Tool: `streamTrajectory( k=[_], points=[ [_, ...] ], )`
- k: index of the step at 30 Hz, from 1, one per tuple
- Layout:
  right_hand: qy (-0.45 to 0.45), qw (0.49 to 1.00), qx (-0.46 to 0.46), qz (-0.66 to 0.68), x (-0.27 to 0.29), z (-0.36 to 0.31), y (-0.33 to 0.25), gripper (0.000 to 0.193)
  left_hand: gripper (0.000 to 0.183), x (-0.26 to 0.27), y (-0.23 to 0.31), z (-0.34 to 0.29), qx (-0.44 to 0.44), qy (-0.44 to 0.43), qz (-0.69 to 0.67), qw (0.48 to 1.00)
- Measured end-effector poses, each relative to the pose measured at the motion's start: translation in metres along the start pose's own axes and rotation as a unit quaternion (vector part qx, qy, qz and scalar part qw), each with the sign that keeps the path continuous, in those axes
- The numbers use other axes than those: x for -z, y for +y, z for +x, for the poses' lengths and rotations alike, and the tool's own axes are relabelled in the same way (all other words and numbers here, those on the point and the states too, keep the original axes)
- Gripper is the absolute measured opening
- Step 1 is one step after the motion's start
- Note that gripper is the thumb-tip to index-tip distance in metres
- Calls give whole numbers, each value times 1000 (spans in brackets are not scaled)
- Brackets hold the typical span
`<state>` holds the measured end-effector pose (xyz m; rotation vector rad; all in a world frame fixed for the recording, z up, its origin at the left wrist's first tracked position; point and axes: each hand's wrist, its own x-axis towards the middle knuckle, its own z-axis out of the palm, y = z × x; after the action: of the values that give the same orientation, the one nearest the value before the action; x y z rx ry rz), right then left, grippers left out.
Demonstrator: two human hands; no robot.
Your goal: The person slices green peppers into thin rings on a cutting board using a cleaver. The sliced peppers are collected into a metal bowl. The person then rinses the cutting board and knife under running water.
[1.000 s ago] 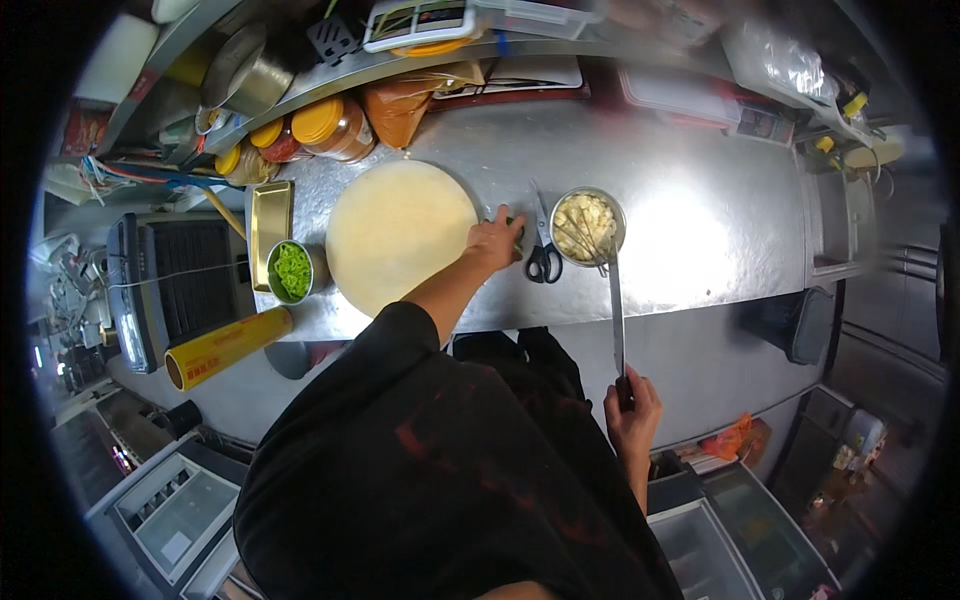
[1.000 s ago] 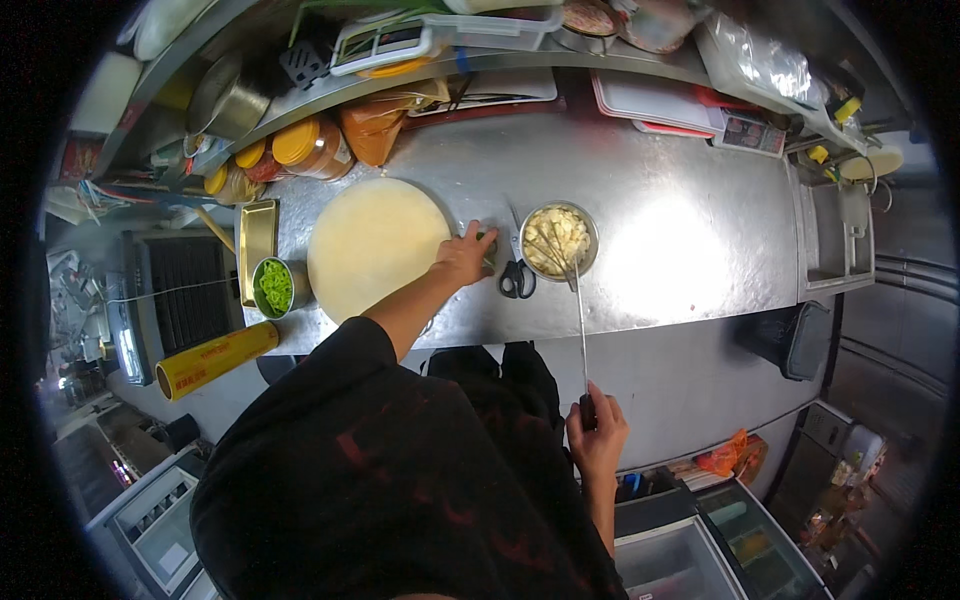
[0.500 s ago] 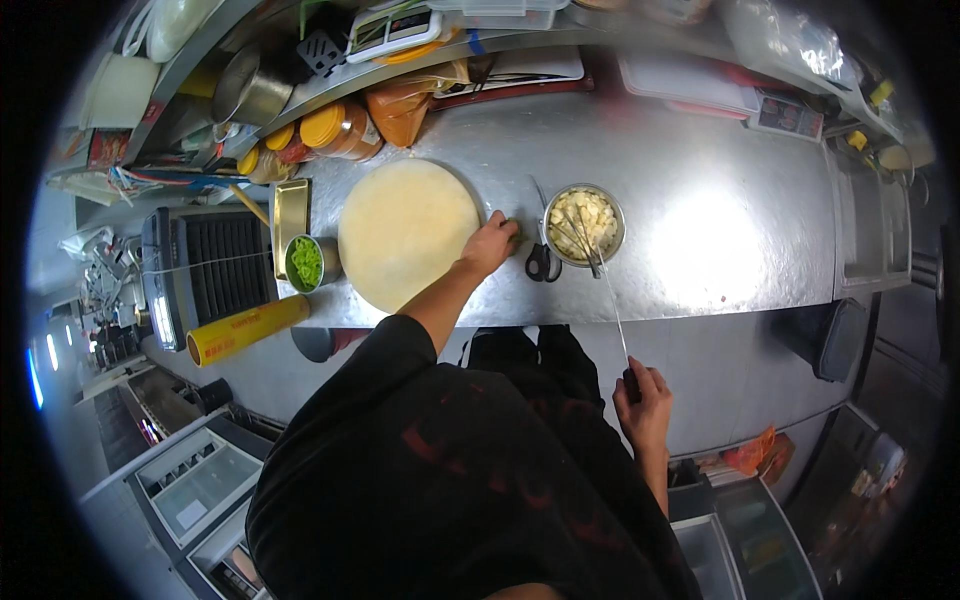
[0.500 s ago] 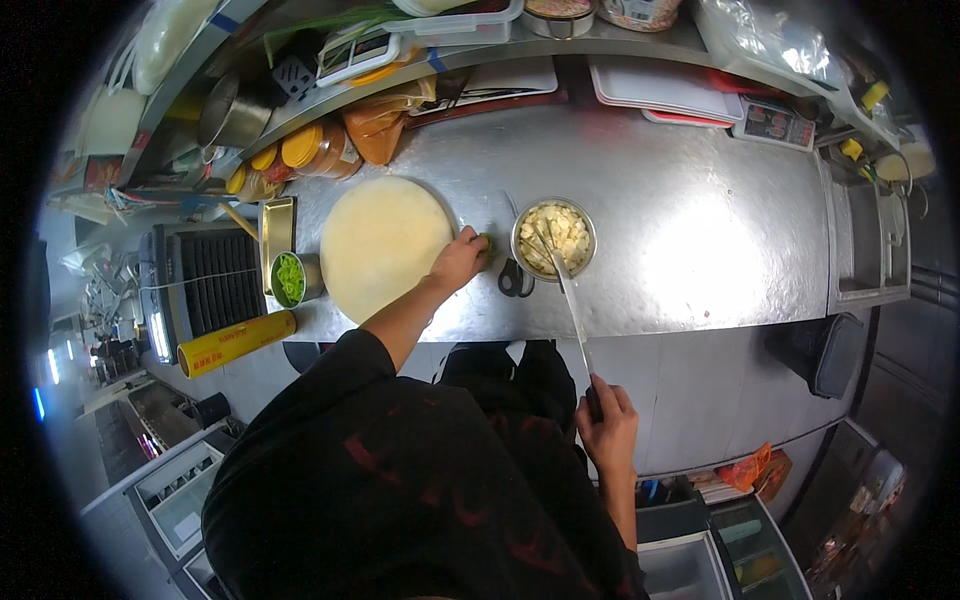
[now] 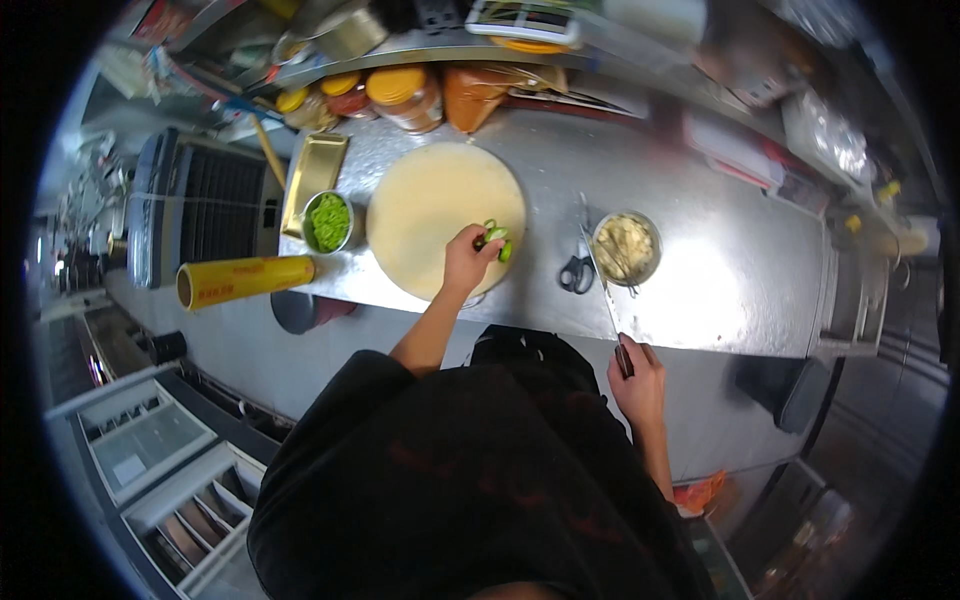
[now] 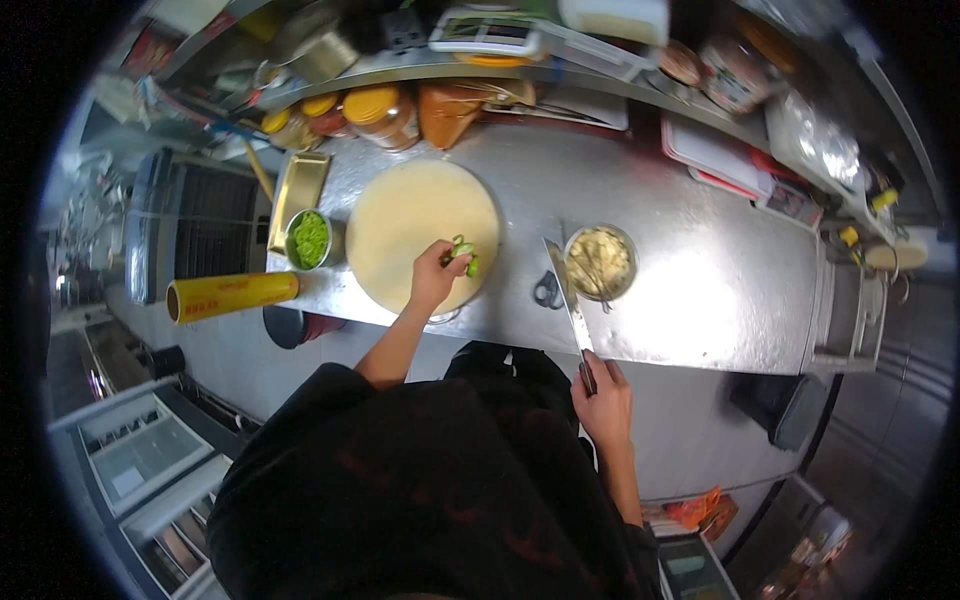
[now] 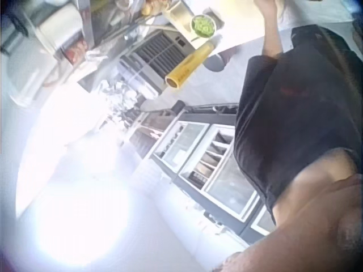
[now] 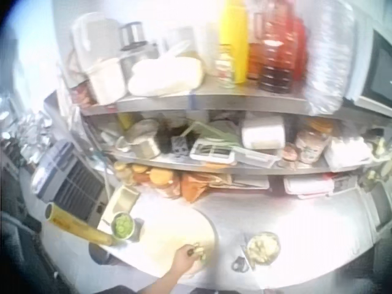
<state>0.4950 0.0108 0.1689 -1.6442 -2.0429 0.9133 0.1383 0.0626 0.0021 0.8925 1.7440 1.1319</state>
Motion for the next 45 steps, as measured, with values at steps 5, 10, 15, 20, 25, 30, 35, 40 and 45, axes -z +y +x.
streamTrajectory(
  k=[5,10,15,20,25,30,35,40,45],
  points=[
    [-55,984,136,-99,-67,62,-25,44,21,103,-13,-71,29,162,-130,978],
    [-123,935,264,-202,-166,129,-33,49,19,152,-20,-137,66,293,-176,937],
    [-162,933,253,-197,-223,147,-33,50,19,150,4,-181,68,322,-170,929],
    [-151,965,205,-68,-231,134,12,53,19,90,37,-179,59,255,-130,956],
    [-265,953,145,-6,-143,50,94,37,22,-41,96,-171,-1,103,-53,993],
    [-163,983,-4,87,4,-91,302,37,20,-245,154,-175,-63,-121,-71,988],
    [162,898,-401,84,197,-315,504,33,23,-506,190,-232,-14,-280,-108,954],
    [459,722,-519,-10,339,-524,579,32,22,-741,225,-324,-26,-449,-70,891],
    [498,639,-580,89,294,-650,654,27,18,-906,246,-396,-7,-548,-28,836]
  ],
)
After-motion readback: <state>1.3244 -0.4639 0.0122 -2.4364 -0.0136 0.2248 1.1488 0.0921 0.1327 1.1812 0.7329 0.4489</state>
